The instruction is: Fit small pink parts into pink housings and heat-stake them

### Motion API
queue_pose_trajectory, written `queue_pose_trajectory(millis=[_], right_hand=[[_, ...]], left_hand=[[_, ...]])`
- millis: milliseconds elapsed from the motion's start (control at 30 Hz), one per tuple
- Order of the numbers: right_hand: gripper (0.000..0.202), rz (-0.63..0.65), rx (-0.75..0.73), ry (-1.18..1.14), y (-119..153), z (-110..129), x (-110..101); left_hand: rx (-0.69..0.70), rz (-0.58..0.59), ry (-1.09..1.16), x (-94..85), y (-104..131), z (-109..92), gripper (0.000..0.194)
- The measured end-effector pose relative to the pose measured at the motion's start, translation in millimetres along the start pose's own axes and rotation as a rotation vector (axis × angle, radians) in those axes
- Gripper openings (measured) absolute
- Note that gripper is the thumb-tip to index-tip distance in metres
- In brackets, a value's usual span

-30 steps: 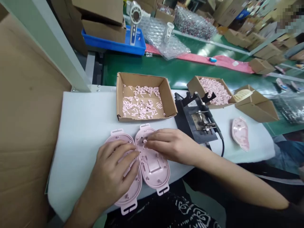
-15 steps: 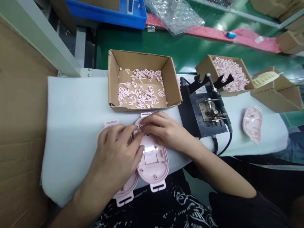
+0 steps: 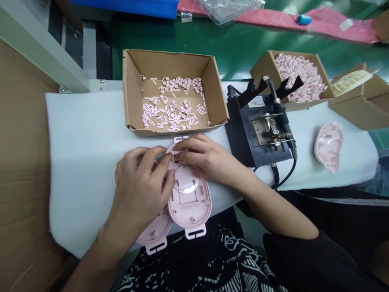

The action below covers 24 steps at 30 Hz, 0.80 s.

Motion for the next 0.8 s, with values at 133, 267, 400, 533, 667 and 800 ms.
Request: queue_pose_trajectory(millis=[133, 267, 400, 533, 667, 800], right_hand=[[0.017, -0.005, 0.027, -0.022, -0.8, 0.2, 0.0], [0.018, 0.008, 0.039, -0.038, -0.7, 0.1, -0.7], [0.017, 0.002, 0.035, -0.062, 0.2, -1.6, -0.3], [0.014, -0.035, 0.041, -0.072, 1.1, -2.9, 0.4], [0.018, -0.048, 0.078, -0.071, 0.6, -3.2, 0.8], [0.021, -0.053, 0.066, -0.076, 0.2, -3.1, 1.2]], left_hand=[[-0.011, 0.02, 0.035, 2.4, 0.3, 2.4, 0.031], [-0.031, -0.01, 0.035, 2.6, -0.2, 2.8, 0.031], [-0.018, -0.029, 0.019, 2.5, -2.0, 0.1, 0.03], [-0.009, 0.01, 0.012, 3.8, -3.1, -2.6, 0.024], [-0.029, 0.011, 0.074, 5.7, -4.7, -1.7, 0.022], [-0.108, 0.034, 0.118, 11.6, -9.2, 1.4, 0.014]])
Point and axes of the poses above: each hand's wrist, its own y-axis away from the middle knuckle, its own x-axis out of the palm, z = x × y, the point moved 3 cm from there along -y, towards the middle knuckle, and after that the axes turned 7 degrees about -z, right-handed, at the moved point
